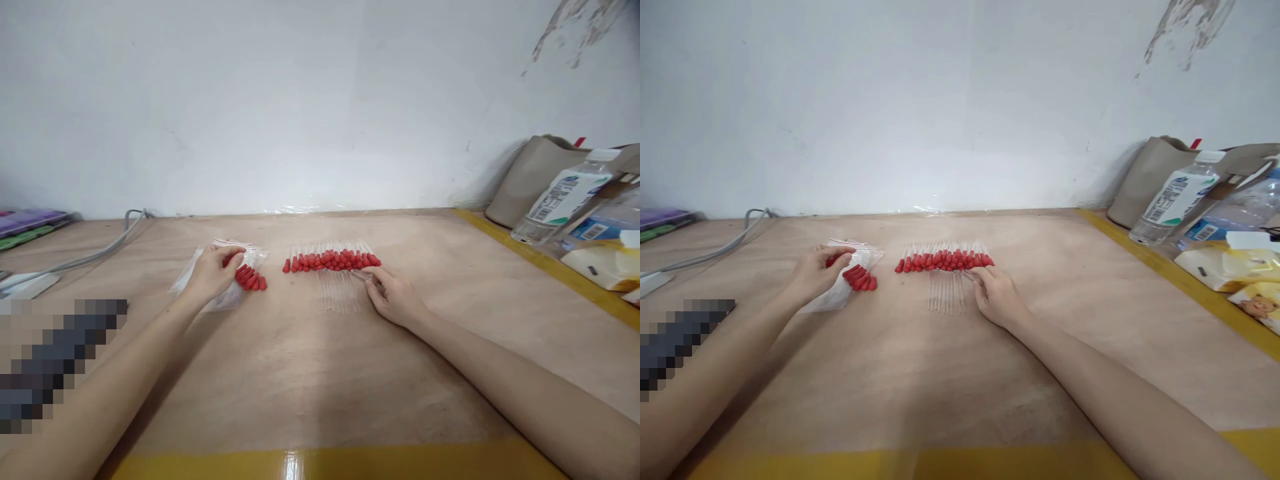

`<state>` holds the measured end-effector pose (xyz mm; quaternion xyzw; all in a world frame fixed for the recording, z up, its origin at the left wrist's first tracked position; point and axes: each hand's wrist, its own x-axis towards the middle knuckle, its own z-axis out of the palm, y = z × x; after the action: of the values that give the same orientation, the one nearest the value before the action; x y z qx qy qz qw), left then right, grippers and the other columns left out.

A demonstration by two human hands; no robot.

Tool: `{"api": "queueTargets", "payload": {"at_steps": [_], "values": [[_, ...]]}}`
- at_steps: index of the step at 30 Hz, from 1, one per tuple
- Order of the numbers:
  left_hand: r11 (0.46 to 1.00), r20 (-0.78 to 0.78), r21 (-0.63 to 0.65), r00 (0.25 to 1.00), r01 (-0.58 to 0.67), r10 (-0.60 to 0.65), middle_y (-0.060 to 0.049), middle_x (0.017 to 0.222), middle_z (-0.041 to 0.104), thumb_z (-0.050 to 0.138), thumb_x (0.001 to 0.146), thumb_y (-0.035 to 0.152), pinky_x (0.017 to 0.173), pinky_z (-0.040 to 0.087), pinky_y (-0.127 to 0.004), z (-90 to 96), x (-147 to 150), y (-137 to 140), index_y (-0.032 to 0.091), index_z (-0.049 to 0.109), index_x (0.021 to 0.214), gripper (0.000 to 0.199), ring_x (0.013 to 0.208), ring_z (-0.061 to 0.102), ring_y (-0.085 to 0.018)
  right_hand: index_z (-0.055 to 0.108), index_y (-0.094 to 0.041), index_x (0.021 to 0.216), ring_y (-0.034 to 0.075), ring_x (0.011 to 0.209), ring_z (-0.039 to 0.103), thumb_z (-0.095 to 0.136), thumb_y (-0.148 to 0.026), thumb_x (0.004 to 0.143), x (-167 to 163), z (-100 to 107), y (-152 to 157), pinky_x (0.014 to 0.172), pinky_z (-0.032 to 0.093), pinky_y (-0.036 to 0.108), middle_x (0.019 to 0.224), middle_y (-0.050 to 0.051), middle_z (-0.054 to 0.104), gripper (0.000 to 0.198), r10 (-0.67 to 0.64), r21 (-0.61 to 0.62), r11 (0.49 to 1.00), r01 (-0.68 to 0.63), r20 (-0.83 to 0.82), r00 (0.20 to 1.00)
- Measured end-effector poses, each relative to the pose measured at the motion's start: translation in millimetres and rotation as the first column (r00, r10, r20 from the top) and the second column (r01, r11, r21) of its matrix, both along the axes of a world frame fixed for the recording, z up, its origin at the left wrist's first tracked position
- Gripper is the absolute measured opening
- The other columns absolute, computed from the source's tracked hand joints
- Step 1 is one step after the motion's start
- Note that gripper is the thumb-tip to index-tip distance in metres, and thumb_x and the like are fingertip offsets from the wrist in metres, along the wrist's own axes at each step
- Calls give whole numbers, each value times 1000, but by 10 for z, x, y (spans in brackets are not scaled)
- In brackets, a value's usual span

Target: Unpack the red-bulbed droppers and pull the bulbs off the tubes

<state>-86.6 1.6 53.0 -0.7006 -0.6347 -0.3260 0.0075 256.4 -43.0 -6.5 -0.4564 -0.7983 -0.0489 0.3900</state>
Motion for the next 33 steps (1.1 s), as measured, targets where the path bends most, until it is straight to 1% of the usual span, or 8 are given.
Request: {"api": "queueTargets", "payload": {"at_steps": [5, 9, 13, 17, 21, 25, 29, 33], "values": [[993, 120, -105, 990, -55, 68, -2, 72, 60, 51, 70, 45, 62, 44, -27, -94, -147, 73, 17, 62, 100, 41, 65, 55, -16, 56, -18, 82, 18, 70, 56, 42, -19, 82, -82, 43, -35, 66, 43, 31, 73, 6, 60, 14, 1, -38, 999, -1, 20, 1000], [993, 116, -117, 993, -21, 35, -4, 78, 64, 52, 70, 46, 68, 45, -28, -134, -118, 80, 16, 60, 102, 45, 70, 58, -17, 58, -18, 88, 19, 78, 57, 43, -20, 82, -129, 32, -48, 74, 42, 32, 82, 7, 63, 16, 44, -9, 999, -43, 56, 997], [996, 129, -90, 991, -27, 39, -5, 88, 66, 45, 77, 44, 73, 45, -30, -135, -139, 98, 17, 62, 94, 37, 79, 59, -19, 59, -19, 94, 19, 84, 57, 47, -26, 83, -141, 42, -90, 78, 40, 34, 87, 6, 65, 18, 49, -23, 999, -47, 94, 994], [998, 25, 23, 998, -62, 61, -5, 90, 64, 43, 80, 42, 72, 44, -33, -108, -95, 35, 19, 62, 89, 31, 78, 57, -21, 60, -19, 96, 21, 87, 57, 51, -37, 81, -146, 70, -124, 79, 39, 35, 91, 7, 65, 25, 41, -27, 999, -38, 126, 991], [987, -226, 134, 972, 89, -57, -6, 91, 61, 47, 78, 40, 83, 39, -36, -93, 143, -58, 19, 63, 86, 28, 92, 52, -23, 59, -19, 101, 21, 90, 57, 51, -43, 81, -148, 97, -142, 81, 39, 36, 98, 8, 65, 33, 54, -26, 998, -51, 140, 989], [987, -437, 15, 889, 161, -138, -10, 99, 56, 48, 77, 46, 83, 36, -42, -104, 427, -51, 20, 62, 87, 31, 99, 46, -28, 55, -20, 110, 22, 94, 56, 49, -43, 82, -123, 112, -163, 83, 38, 37, 101, 8, 64, 37, 66, -46, 997, -60, 140, 988], [985, -446, -117, 880, 126, -165, -11, 102, 55, 50, 74, 50, 83, 33, -45, -101, 582, 56, 21, 64, 80, 33, 103, 42, -31, 54, -18, 113, 22, 89, 56, 49, -41, 82, -88, 100, -175, 82, 37, 38, 90, 7, 66, 39, 55, -70, 997, -44, 161, 985], [977, -419, -175, 889, 121, -185, -11, 100, 56, 52, 73, 46, 82, 31, -47, -85, 631, 151, 21, 65, 73, 28, 102, 42, -31, 59, -18, 103, 20, 82, 56, 50, -31, 81, -91, 76, -165, 77, 37, 35, 83, 5, 66, 26, -3, -54, 998, 10, 132, 991]]}}
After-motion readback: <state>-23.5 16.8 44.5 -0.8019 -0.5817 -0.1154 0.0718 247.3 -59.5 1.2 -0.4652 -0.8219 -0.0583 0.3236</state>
